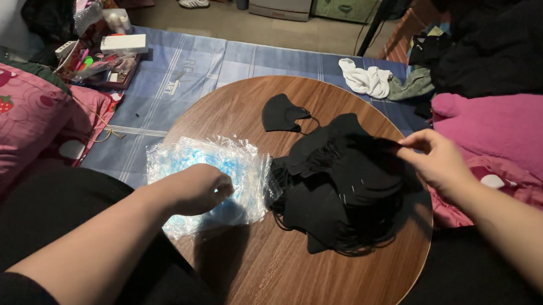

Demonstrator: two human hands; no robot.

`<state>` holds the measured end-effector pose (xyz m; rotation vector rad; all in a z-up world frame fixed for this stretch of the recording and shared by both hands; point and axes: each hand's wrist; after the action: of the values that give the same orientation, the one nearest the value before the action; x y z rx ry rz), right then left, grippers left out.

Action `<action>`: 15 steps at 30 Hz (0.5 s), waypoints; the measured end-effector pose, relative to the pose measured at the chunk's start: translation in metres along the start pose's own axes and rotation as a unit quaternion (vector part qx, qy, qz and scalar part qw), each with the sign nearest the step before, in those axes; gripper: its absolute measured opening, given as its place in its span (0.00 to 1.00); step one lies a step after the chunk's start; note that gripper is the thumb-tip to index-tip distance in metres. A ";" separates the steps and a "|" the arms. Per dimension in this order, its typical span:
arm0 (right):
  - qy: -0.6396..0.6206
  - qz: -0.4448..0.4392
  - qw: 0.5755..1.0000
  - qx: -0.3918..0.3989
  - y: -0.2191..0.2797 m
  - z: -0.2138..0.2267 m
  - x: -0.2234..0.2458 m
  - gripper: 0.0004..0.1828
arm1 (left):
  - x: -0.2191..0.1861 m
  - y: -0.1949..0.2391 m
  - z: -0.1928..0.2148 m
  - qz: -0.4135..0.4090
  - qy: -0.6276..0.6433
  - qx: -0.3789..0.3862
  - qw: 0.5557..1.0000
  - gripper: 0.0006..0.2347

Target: The person handles black face masks, inspects them by hand, and places them into a clear plastic bag on a wooden table.

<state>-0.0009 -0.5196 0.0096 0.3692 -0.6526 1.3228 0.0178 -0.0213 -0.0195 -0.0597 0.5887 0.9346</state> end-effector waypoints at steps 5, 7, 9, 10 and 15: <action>-0.124 0.048 0.988 0.078 0.002 -0.010 -0.011 0.20 | -0.004 0.001 0.000 0.030 0.003 0.013 0.999 0.11; -0.072 0.030 0.996 0.037 0.015 -0.014 0.005 0.11 | -0.001 -0.001 -0.004 0.013 0.006 0.001 1.000 0.10; -0.020 0.011 1.000 -0.003 0.022 -0.022 0.006 0.14 | -0.007 0.000 -0.001 -0.005 0.009 -0.009 1.000 0.10; -0.050 0.004 0.998 -0.026 0.023 -0.027 -0.001 0.19 | -0.015 0.002 0.005 0.011 0.025 0.027 0.999 0.12; -0.082 -0.019 0.996 -0.039 0.020 -0.038 0.003 0.56 | -0.024 0.000 0.002 0.011 0.040 0.062 0.997 0.14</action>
<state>-0.0111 -0.4903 -0.0201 0.4280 -0.8283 1.2346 0.0078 -0.0381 -0.0054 0.0211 0.7207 0.9191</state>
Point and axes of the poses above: each hand's wrist, its own y-axis away from the middle knuckle, its own z-axis out of the back of the hand, x = y × z, and after that the axes turned 7 degrees about y, right-handed
